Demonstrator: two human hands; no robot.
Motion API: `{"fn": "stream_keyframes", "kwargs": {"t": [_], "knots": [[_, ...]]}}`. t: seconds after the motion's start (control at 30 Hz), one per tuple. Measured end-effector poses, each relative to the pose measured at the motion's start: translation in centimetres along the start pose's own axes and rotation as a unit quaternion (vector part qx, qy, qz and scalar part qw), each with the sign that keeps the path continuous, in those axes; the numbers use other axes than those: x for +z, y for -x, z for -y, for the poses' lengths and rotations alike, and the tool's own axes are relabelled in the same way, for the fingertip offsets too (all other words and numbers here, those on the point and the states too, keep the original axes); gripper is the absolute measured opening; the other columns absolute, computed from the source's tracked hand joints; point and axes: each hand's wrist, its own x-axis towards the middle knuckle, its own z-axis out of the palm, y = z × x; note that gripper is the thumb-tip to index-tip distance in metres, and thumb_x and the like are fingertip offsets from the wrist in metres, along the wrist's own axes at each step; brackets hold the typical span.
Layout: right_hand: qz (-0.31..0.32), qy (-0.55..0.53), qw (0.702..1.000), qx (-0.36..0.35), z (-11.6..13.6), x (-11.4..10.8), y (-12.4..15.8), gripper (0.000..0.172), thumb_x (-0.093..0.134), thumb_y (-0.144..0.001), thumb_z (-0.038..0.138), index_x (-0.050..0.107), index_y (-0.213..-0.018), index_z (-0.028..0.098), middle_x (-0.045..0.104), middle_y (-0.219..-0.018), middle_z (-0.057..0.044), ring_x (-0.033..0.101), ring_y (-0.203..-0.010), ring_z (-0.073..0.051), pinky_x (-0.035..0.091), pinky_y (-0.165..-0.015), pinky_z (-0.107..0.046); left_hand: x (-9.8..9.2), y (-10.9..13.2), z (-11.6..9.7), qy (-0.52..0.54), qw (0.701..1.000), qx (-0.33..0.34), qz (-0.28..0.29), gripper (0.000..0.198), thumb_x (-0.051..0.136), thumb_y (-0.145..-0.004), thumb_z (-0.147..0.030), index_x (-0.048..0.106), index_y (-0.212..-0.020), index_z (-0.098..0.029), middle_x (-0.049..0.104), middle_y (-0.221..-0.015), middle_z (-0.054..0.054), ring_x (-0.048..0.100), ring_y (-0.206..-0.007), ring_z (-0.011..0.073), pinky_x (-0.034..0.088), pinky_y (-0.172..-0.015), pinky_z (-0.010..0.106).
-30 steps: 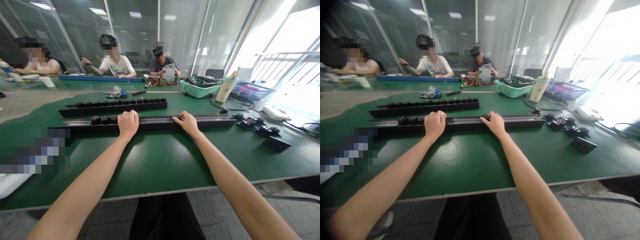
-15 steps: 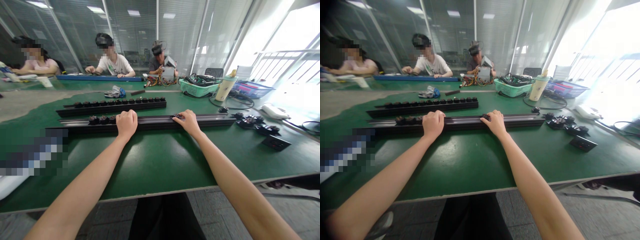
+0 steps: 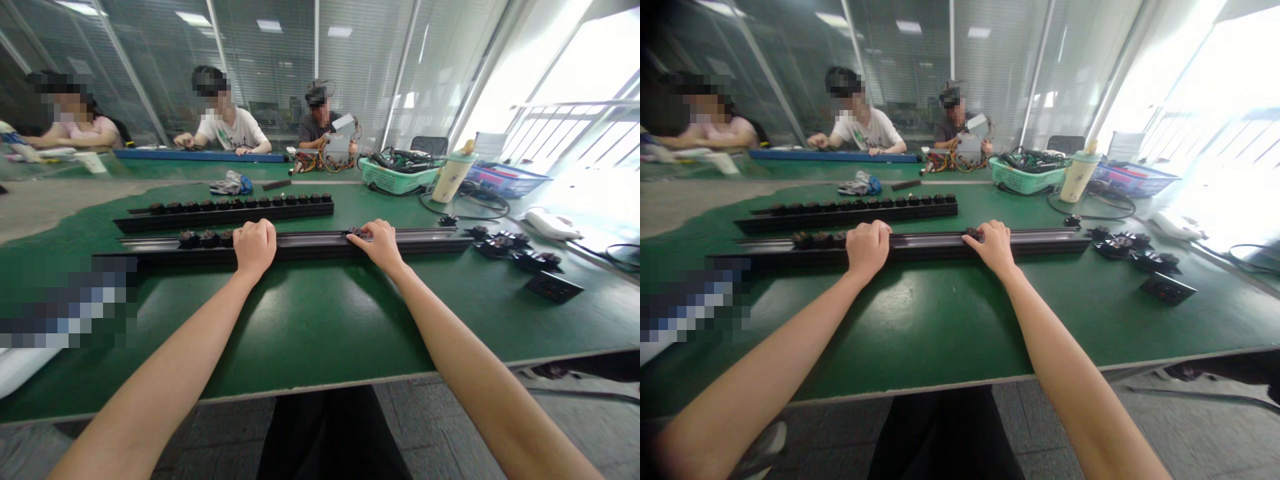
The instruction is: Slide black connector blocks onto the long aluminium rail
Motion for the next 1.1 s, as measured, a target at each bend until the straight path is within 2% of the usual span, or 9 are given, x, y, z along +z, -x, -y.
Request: {"fn": "stream_keyframes", "kwargs": {"t": [0.23, 0.57, 1.1], "knots": [[-0.017, 0.024, 0.999, -0.012, 0.3, -0.1, 0.1, 0.031, 0.069, -0.091, 0.045, 0.058, -0.075, 0.022, 0.064, -0.090, -0.008, 0.055, -0.094, -0.026, 0.035, -0.086, -0.037, 0.0, 0.1, 0.0, 0.003, 1.000, 0.003, -0.002, 0.044, 0.025, -0.103, -0.031, 0.068, -0.097, -0.020, 0.072, -0.095, 0.014, 0.061, -0.101, 0.0306, 0.037, -0.089, 0.043], [-0.040, 0.054, 0.997, 0.033, 1.6, 0.4, 0.5, 0.026, 0.064, -0.091, 0.040, 0.055, -0.074, 0.023, 0.065, -0.090, -0.009, 0.054, -0.096, -0.027, 0.037, -0.088, -0.039, 0.1, 0.0, 0.0, 0.008, 1.000, 0.006, -0.008, 0.042, 0.027, -0.102, -0.031, 0.067, -0.096, -0.020, 0.072, -0.094, 0.014, 0.061, -0.100, 0.0301, 0.037, -0.088, 0.043], [-0.025, 0.067, 0.996, 0.044, 1.4, -0.2, 0.4, 0.027, 0.065, -0.090, 0.040, 0.053, -0.072, 0.023, 0.066, -0.091, -0.010, 0.056, -0.096, -0.027, 0.037, -0.088, -0.038, 0.2, 0.0, 0.1, -0.002, 1.000, 0.007, -0.010, 0.043, 0.026, -0.103, -0.031, 0.067, -0.096, -0.021, 0.072, -0.094, 0.013, 0.061, -0.099, 0.0300, 0.038, -0.088, 0.043]]}}
